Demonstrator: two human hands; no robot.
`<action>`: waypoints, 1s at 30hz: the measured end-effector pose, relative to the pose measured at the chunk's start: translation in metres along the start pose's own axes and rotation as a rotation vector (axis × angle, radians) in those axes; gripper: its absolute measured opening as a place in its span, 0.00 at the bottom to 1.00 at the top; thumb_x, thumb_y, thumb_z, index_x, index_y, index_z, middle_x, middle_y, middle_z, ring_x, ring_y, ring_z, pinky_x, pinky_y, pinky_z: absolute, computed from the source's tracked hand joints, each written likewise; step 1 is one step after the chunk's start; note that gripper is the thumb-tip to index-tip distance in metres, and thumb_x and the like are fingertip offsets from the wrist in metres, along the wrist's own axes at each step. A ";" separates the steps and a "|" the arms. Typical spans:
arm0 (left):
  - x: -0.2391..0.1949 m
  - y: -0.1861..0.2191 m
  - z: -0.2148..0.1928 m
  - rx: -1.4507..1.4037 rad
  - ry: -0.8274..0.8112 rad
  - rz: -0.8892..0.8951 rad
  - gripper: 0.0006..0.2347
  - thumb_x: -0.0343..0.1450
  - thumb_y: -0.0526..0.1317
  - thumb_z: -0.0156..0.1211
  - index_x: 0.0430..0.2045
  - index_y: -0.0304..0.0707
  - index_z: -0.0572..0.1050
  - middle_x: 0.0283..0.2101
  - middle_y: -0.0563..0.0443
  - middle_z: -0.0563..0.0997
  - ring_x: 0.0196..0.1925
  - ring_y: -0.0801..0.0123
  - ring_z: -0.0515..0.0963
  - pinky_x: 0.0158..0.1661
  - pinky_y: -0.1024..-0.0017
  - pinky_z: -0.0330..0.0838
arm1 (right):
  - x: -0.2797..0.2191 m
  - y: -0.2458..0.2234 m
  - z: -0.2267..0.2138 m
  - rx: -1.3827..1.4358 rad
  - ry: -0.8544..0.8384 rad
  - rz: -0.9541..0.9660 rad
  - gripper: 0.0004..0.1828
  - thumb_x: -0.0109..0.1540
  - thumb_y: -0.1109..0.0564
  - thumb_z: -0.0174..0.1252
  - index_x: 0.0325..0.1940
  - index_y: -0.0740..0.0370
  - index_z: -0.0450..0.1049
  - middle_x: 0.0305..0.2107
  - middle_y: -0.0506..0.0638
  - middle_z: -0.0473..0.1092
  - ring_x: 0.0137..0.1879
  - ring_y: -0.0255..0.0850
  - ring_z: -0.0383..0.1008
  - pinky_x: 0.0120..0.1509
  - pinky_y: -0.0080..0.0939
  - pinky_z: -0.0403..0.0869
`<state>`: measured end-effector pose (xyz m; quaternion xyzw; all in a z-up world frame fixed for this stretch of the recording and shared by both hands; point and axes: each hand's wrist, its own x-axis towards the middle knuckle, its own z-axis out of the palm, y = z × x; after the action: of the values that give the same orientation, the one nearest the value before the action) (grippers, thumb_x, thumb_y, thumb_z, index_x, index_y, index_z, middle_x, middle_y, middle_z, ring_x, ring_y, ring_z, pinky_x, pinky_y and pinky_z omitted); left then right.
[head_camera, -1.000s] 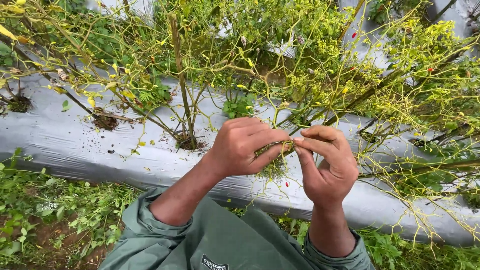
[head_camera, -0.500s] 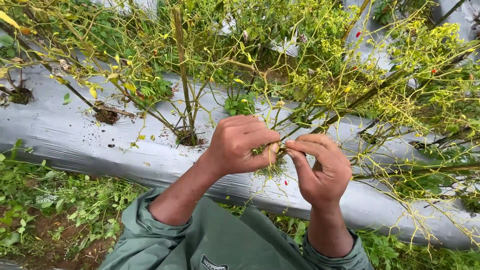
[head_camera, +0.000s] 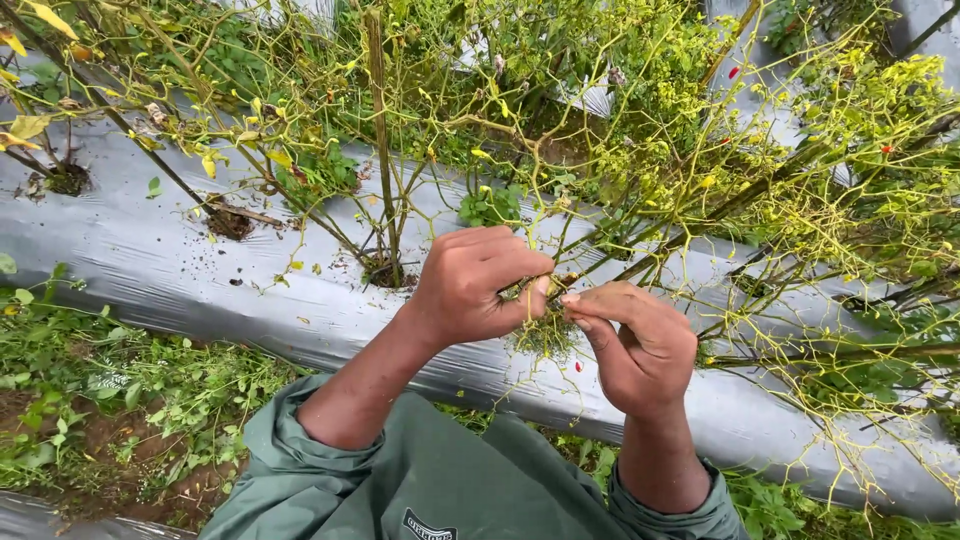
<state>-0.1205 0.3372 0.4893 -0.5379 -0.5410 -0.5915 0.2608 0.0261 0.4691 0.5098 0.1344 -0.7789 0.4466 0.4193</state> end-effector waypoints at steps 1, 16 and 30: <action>-0.002 -0.002 0.000 0.006 0.012 -0.009 0.05 0.71 0.41 0.59 0.25 0.47 0.80 0.16 0.55 0.66 0.18 0.63 0.70 0.23 0.68 0.73 | -0.001 0.000 0.000 0.048 -0.020 0.001 0.03 0.60 0.70 0.62 0.37 0.73 0.80 0.25 0.57 0.76 0.31 0.45 0.78 0.37 0.44 0.78; 0.000 0.007 -0.013 -0.030 -0.087 0.008 0.04 0.69 0.39 0.62 0.32 0.46 0.84 0.14 0.54 0.66 0.18 0.63 0.71 0.24 0.68 0.73 | 0.014 -0.010 0.005 -0.192 -0.077 0.063 0.14 0.65 0.67 0.54 0.53 0.70 0.80 0.22 0.55 0.67 0.27 0.41 0.62 0.34 0.43 0.68; 0.002 0.015 -0.022 -0.013 -0.070 0.002 0.07 0.72 0.44 0.60 0.33 0.46 0.85 0.13 0.56 0.68 0.17 0.68 0.70 0.22 0.72 0.72 | 0.005 0.002 0.012 -0.125 0.016 0.054 0.05 0.62 0.68 0.63 0.41 0.71 0.81 0.22 0.54 0.67 0.26 0.38 0.63 0.29 0.37 0.65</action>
<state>-0.1158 0.3132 0.4997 -0.5605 -0.5453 -0.5757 0.2390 0.0154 0.4618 0.5092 0.0831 -0.8054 0.4092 0.4207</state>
